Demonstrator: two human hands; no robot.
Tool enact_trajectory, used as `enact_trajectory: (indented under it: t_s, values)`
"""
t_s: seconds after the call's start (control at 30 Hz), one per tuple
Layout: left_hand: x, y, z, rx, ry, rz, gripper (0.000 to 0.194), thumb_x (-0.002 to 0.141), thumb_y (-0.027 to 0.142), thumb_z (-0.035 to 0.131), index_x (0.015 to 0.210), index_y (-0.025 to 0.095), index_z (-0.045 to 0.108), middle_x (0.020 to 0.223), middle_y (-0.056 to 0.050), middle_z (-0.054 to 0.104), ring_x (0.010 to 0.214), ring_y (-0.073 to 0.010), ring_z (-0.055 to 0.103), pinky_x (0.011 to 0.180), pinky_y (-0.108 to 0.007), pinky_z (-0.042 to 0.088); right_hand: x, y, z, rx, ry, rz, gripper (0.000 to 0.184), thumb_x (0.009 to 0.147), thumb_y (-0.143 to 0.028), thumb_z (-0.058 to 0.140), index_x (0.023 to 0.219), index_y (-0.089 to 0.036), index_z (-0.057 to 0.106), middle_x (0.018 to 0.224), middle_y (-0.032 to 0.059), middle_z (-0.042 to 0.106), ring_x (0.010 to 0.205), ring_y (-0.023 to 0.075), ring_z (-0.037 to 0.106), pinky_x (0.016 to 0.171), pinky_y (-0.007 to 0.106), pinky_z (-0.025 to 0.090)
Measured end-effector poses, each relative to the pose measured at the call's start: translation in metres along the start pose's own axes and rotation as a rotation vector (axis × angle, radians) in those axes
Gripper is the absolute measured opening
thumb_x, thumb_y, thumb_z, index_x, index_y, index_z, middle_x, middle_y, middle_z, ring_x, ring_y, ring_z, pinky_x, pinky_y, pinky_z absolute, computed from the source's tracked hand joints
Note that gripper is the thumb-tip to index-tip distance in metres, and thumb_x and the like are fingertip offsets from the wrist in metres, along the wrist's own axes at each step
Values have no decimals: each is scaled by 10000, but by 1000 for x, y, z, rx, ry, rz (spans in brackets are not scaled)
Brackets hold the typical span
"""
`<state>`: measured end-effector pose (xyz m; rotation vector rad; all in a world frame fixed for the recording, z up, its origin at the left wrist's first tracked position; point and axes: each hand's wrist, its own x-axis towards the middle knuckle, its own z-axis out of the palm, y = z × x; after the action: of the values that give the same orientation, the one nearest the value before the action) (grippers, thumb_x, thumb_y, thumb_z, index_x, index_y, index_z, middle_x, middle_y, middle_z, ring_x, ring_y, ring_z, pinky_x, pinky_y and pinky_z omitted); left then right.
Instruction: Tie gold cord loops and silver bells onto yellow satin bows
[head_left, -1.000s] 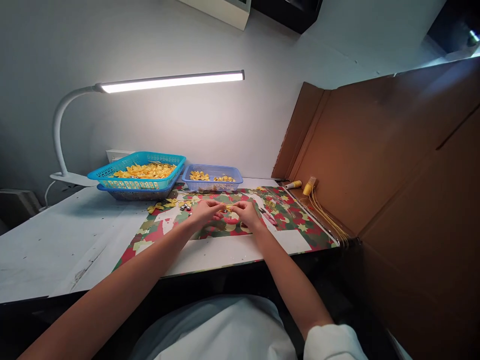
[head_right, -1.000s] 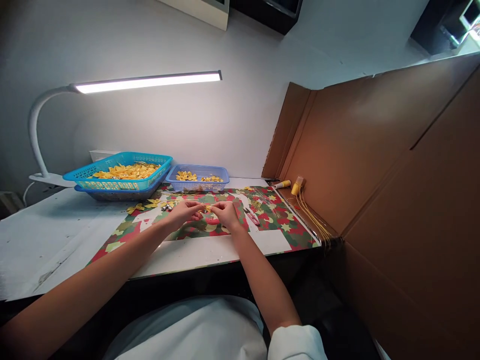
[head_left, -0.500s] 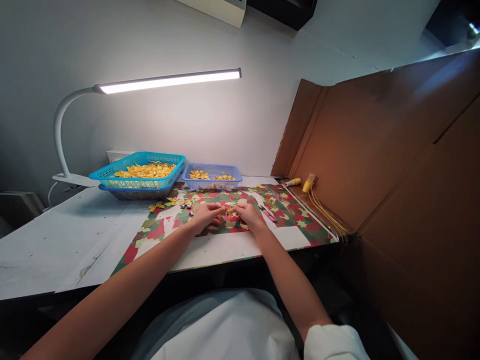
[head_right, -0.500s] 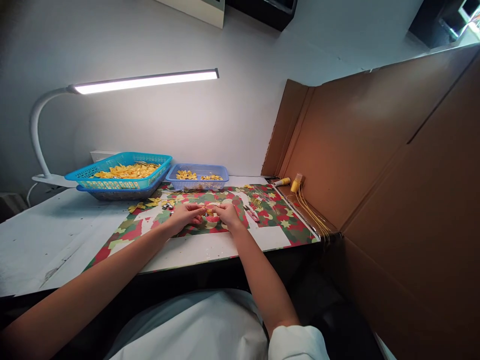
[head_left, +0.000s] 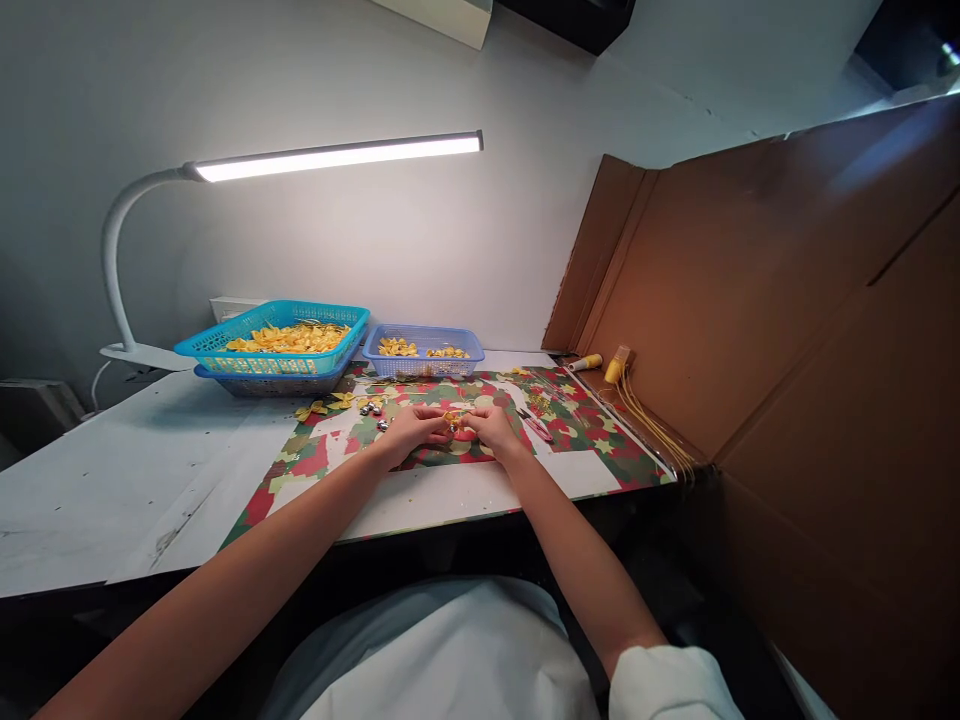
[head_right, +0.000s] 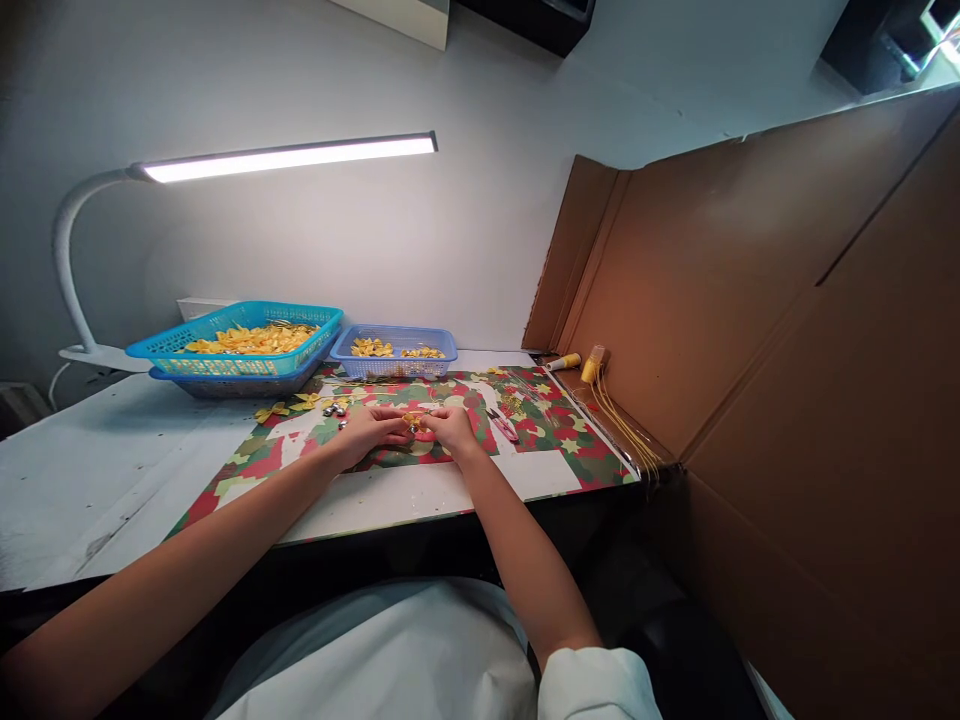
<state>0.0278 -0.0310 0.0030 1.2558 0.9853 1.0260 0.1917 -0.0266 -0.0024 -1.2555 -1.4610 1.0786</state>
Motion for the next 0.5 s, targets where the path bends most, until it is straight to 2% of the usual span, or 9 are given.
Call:
enact_trajectory:
  t_s: [0.23, 0.37, 0.5]
  values:
    - [-3, 1, 0, 88, 3, 59, 297, 514, 340, 831, 721, 154, 727, 697, -31, 694, 629, -137, 641, 651, -259, 552, 2, 3, 4, -7, 50, -16, 329, 564, -447, 682, 480, -160, 544, 487, -51, 415, 519, 77, 352, 490, 216, 283]
    - [-3, 0, 0, 154, 51, 126, 358, 521, 423, 823, 711, 140, 713, 687, -41, 688, 571, -138, 613, 569, -268, 526, 1, 1, 5, -16, 60, -29, 296, 577, -409, 694, 496, -152, 572, 504, -38, 475, 537, 85, 407, 517, 216, 328]
    - [-2, 2, 1, 239, 117, 170, 295, 530, 392, 804, 644, 143, 695, 599, -19, 645, 525, -127, 573, 505, -239, 470, 1, 0, 7, -43, 67, -32, 233, 603, -355, 695, 536, -149, 609, 538, -23, 537, 567, 105, 479, 536, 222, 366]
